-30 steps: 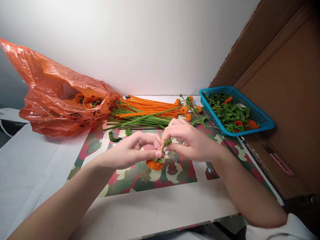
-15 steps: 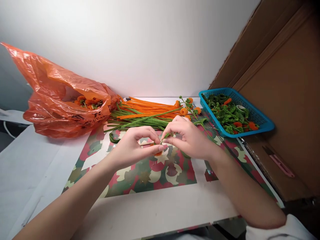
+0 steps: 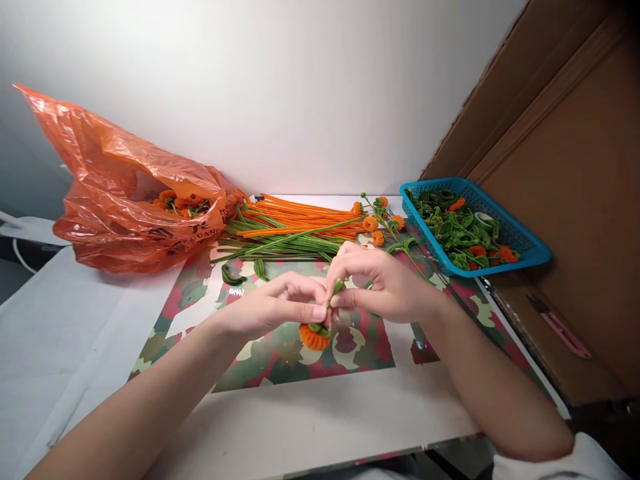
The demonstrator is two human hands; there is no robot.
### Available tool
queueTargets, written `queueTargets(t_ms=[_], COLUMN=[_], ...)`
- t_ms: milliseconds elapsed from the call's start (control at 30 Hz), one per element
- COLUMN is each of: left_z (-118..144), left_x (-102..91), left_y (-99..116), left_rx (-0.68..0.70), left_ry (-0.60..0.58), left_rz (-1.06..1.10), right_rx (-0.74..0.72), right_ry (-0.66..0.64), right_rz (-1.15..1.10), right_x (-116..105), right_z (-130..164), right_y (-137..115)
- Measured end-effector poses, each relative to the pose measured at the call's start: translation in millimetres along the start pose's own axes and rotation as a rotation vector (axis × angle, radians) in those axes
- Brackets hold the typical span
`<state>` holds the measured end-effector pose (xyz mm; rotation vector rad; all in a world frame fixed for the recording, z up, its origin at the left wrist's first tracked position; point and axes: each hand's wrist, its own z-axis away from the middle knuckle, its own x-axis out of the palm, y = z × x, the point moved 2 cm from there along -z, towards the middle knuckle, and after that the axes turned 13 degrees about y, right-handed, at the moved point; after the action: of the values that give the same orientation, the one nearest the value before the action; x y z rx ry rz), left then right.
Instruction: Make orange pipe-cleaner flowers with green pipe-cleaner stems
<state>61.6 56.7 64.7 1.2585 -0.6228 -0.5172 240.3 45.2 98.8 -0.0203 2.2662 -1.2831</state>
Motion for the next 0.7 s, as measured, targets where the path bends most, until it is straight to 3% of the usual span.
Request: queueTargets(t_ms=[100,200,333,467,567,700], left_z=[-5.6,-6.4,0.6,6.1,6.2,5.3], left_x=[-0.6,-4.4,-5.0,3.7,4.8,0.1], left_y=[-12.7,-10.2,9.1,17.3,17.4,14.0], left_rx=[-0.083,-0.033,0.283,0.549,0.511,0.247], left_ry=[-0.062,0.033,0.359,0.517,0.456,0.242], left_rz=[0.166,-0.005,-0.469,-0.756,-0.640,-0.304], right_rx=[-0.022,0.002,0.056,0.086,0.077,0.064], right_ry=[-0.021,-0.002,0.050,0.084,0.101,0.057], right_rz=[-0.025,0.104,0.273,0.293,0.211,0.096], right_x=[0.8,1.1,3.1,5.0,2.1,-2.6], right_z=[0.6,0.6,-1.1,-2.5,-2.0,-0.3], right_y=[0.3,4.3,6.6,5.9,7.4,8.4])
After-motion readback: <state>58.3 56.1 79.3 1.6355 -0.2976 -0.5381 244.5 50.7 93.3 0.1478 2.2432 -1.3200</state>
